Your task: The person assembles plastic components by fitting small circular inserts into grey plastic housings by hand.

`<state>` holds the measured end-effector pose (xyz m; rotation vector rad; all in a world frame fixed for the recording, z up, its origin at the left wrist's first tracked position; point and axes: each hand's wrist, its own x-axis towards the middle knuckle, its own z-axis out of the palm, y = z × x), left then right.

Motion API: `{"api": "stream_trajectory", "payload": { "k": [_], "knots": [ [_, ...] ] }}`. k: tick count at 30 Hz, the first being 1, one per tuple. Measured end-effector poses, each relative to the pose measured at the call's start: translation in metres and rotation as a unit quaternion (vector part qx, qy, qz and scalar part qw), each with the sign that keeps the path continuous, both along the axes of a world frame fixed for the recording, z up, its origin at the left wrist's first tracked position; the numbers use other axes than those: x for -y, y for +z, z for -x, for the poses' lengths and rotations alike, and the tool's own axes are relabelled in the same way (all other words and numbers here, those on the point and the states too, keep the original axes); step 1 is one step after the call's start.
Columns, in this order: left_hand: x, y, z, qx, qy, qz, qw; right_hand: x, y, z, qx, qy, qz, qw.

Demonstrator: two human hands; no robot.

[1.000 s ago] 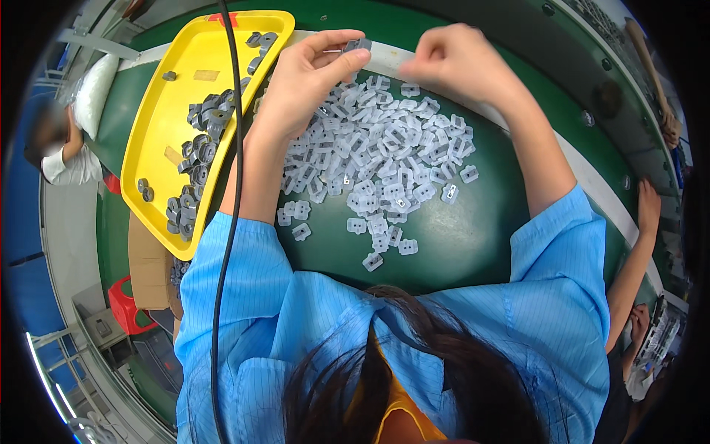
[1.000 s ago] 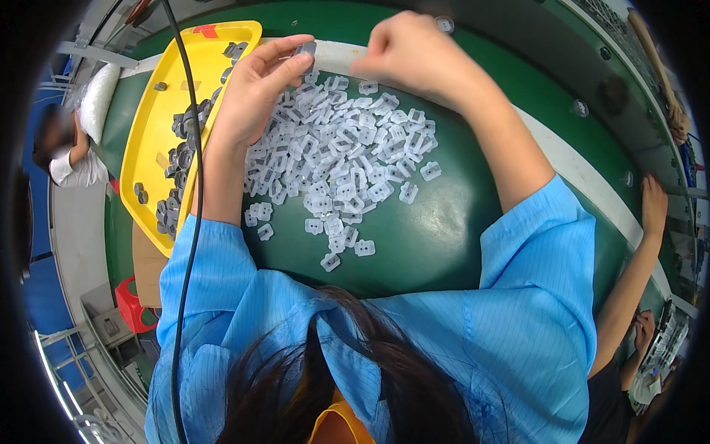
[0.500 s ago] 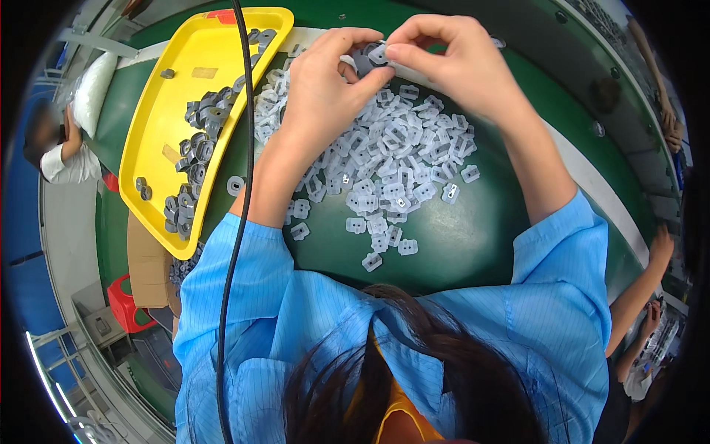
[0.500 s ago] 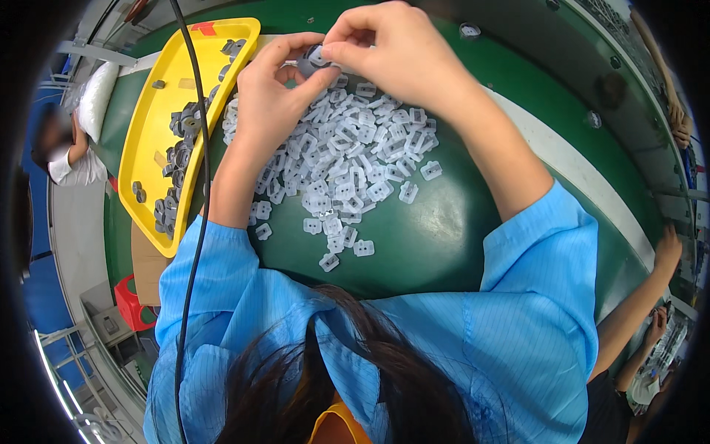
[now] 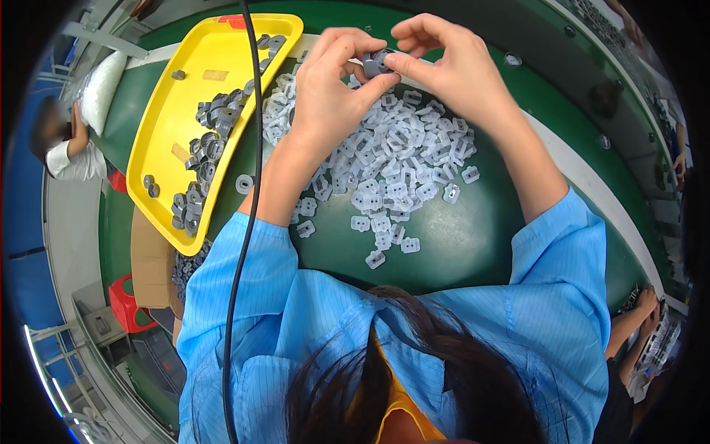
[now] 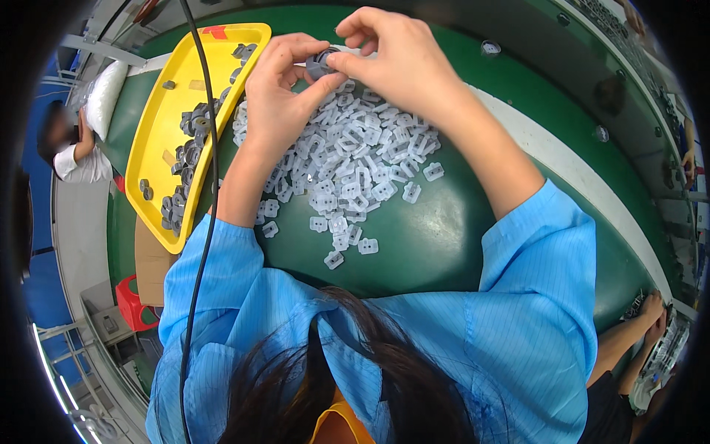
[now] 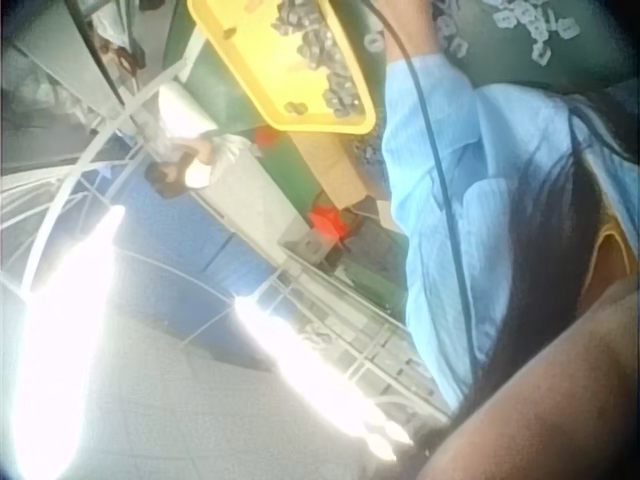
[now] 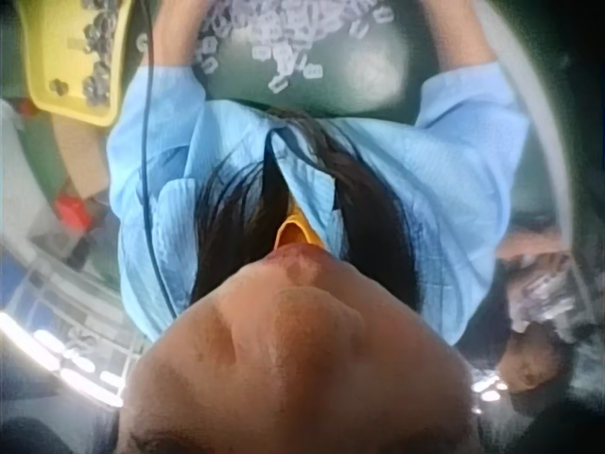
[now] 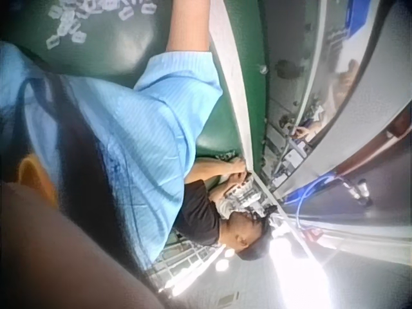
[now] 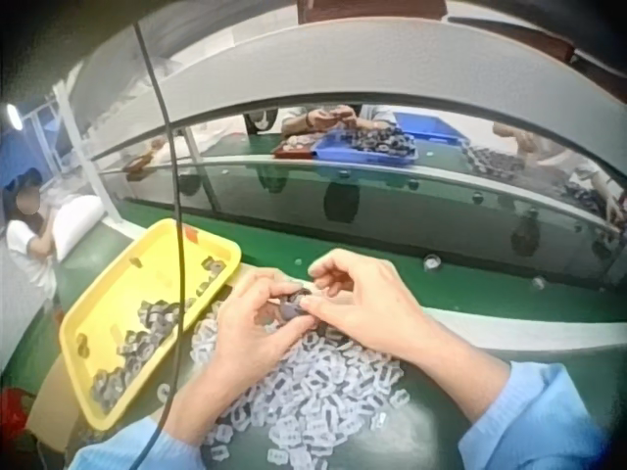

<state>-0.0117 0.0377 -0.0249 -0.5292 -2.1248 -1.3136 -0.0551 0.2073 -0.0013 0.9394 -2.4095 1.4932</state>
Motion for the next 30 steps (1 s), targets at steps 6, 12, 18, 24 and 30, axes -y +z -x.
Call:
{"api": "stream_trajectory", "payload": {
  "k": [6, 12, 18, 24, 30],
  "knots": [
    [-0.004, 0.008, -0.008, -0.012, 0.003, 0.125, 0.992, -0.013, 0.001, 0.01, 0.234, 0.105, 0.009, 0.967],
    [0.01, 0.009, -0.001, -0.006, -0.108, 0.172, 0.979, -0.021, 0.015, 0.008, 0.362, 0.182, 0.008, 0.914],
    [0.011, 0.017, -0.007, -0.006, -0.084, 0.199, 0.976, -0.011, 0.011, 0.003, 0.26, 0.155, -0.065, 0.951],
    [0.008, 0.001, 0.001, 0.135, -0.036, 0.021, 0.99, -0.016, -0.003, 0.016, 0.212, 0.101, 0.009, 0.972],
    [0.012, 0.008, 0.001, 0.225, -0.085, -0.161, 0.957, -0.048, -0.051, 0.068, 0.074, -0.109, -0.124, 0.983]
  ]
}}
